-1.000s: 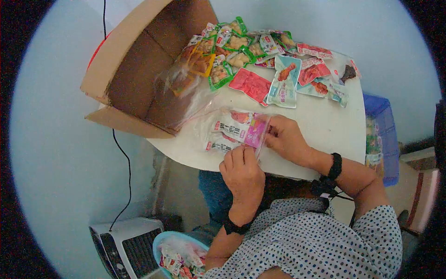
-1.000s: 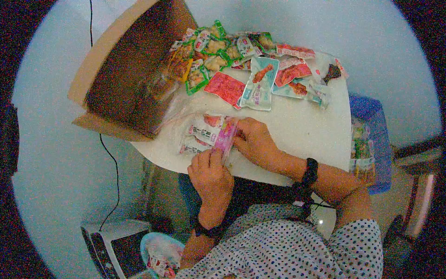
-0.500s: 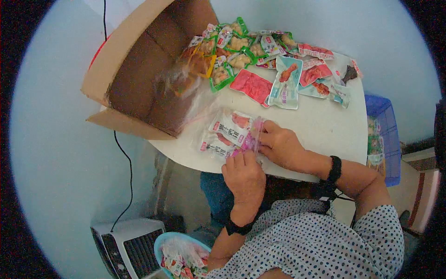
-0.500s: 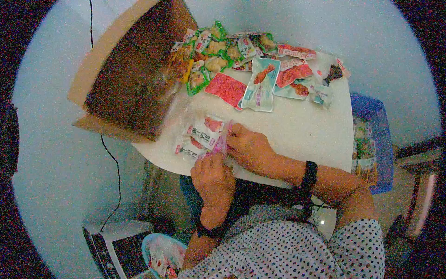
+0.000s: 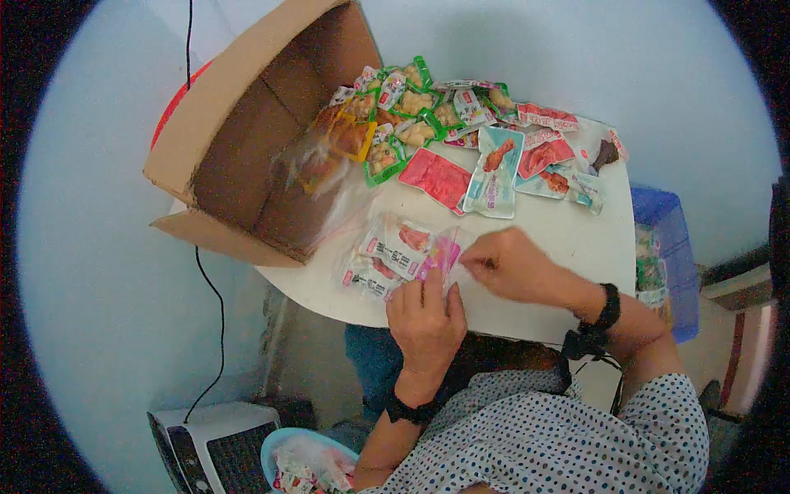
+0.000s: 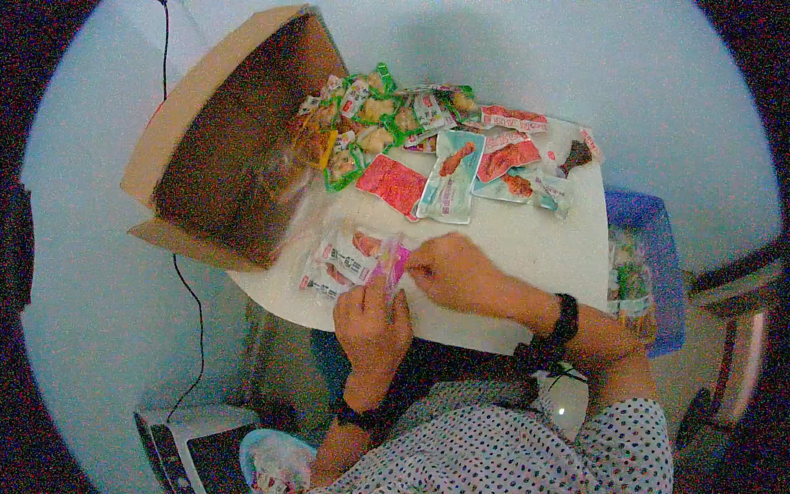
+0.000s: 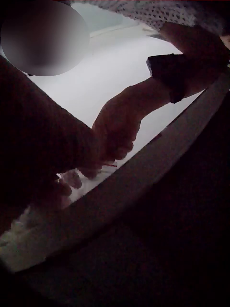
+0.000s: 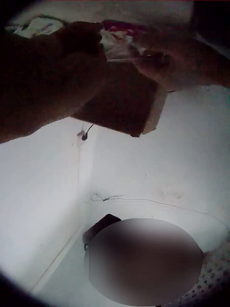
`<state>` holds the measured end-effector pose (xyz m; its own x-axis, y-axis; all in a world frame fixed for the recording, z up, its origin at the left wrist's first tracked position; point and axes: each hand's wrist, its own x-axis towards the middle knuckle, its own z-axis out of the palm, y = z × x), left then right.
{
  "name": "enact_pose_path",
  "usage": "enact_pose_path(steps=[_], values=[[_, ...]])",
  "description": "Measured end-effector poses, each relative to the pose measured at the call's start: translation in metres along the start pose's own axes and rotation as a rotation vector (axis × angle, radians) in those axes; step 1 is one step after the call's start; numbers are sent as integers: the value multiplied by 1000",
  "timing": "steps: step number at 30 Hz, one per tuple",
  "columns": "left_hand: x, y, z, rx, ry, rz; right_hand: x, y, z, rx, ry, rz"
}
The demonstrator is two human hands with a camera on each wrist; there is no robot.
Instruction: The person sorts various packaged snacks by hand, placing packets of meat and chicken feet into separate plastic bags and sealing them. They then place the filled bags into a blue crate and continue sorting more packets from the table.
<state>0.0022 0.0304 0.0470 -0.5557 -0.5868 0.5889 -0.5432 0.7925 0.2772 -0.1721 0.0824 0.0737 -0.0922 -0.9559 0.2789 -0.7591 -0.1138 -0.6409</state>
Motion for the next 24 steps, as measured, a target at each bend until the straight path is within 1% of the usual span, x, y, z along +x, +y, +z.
enact_pose_path(steps=[1, 3, 4, 5, 7, 10, 13, 16, 19, 22, 24], values=[[2, 0, 3, -28, 34, 14, 5, 4, -11, 35, 52, 23], [5, -2, 9, -95, 68, 58, 21, 21, -37, -60, 127, 152], [6, -2, 13, -129, 85, 81, 30, 42, -45, -117, 201, 105], [7, -3, 14, -150, 76, 76, 40, 50, -54, -108, 277, 112], [7, -3, 20, -183, 64, 68, 57, 87, -65, -318, 200, 162], [3, -6, 27, -202, 34, 27, 78, 122, -65, -599, 256, 138], [6, -5, 27, -214, 83, 13, 94, 133, -67, -703, 340, 111], [9, -4, 25, -219, 73, 18, 115, 149, -70, -767, 395, -14], [10, -3, 24, -211, 60, 12, 126, 143, -75, -806, 302, -17], [10, -1, 19, -200, -7, -30, 131, 147, -78, -1033, 105, 47], [9, -1, 20, -205, -5, -31, 129, 145, -80, -1052, 35, 27]])
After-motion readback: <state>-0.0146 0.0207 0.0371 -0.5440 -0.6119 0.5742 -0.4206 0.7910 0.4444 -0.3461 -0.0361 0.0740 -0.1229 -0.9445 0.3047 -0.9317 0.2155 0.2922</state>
